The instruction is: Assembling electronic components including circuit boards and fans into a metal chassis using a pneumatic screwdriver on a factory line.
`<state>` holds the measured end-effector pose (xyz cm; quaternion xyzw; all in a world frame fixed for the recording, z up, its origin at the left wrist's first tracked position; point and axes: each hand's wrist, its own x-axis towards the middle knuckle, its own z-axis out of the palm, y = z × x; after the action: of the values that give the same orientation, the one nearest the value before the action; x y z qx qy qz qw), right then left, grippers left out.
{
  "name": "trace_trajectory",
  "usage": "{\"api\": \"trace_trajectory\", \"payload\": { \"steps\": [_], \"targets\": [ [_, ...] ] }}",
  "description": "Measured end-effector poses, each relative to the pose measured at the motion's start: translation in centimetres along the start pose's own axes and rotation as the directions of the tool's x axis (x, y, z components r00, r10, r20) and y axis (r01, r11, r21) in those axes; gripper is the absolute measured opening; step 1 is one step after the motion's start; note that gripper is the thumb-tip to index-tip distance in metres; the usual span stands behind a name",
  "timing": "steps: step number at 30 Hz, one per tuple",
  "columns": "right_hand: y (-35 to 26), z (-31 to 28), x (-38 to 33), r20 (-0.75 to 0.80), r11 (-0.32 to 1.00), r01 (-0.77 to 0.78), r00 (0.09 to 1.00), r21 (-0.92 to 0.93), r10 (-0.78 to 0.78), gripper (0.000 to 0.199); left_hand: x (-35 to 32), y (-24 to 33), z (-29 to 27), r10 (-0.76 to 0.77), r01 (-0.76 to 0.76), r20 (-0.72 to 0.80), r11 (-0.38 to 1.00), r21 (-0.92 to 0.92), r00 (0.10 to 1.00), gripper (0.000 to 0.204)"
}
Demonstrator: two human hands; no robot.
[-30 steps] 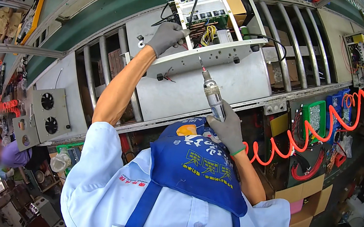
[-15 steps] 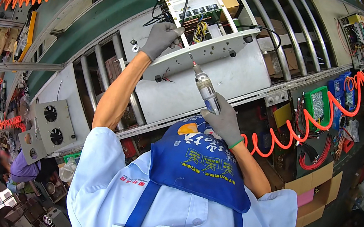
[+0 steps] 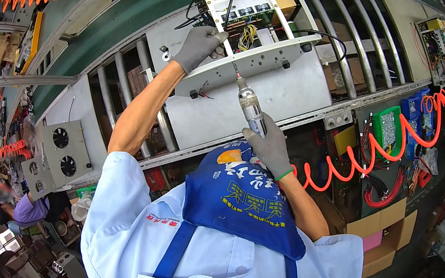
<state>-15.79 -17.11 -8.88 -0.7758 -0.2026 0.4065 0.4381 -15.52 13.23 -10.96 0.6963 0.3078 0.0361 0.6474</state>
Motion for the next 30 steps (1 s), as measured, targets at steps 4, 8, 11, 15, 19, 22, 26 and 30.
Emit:
{"api": "trace_trajectory", "payload": {
  "steps": [4,8,11,15,19,22,26,30],
  "targets": [
    [-0.2,0.0,-0.1,0.004,1.0,-0.012,1.0,0.024,0.012,0.053,0.2,-0.4,0.0,-0.002,0.002,0.014,1.0,0.013,1.0,0.025],
    [-0.1,0.1,0.0,-0.035,0.998,0.047,0.998,0.028,-0.046,0.054,0.3,0.1,-0.1,0.006,-0.006,0.019,0.999,0.044,1.0,0.027],
    [0.5,0.0,-0.1,-0.019,0.999,0.039,0.999,0.007,-0.039,0.056,-0.6,1.5,0.3,-0.085,0.083,0.03,0.996,0.04,0.996,0.03],
    [3.3,-0.9,-1.3,-0.013,0.999,0.029,0.999,0.016,-0.029,0.054,-3.5,3.2,2.7,0.416,-0.176,-0.058,0.501,0.847,0.907,0.021],
    [8.1,-3.5,-4.2,-0.034,0.99,-0.119,0.992,0.072,0.121,0.047,-6.8,-1.7,9.8,0.658,-0.512,-0.126,0.678,0.527,0.743,0.017],
    [11.5,-5.4,-6.2,-0.154,0.994,-0.093,0.985,-0.064,0.082,0.045,-4.1,-9.5,15.7,0.357,-0.407,0.197,0.81,0.421,0.913,0.02],
    [14.3,-8.0,-8.8,-0.23,0.971,-0.2,0.959,-0.129,0.167,0.047,-1.0,-20.2,20.4,0.087,-0.194,0.192,0.728,0.658,0.977,0.026],
    [15.4,-9.7,-10.1,-0.228,0.958,-0.277,0.94,-0.079,0.253,0.055,0.4,-24.1,22.3,0.127,-0.127,0.059,0.643,0.755,0.99,0.025]
  ]
}}
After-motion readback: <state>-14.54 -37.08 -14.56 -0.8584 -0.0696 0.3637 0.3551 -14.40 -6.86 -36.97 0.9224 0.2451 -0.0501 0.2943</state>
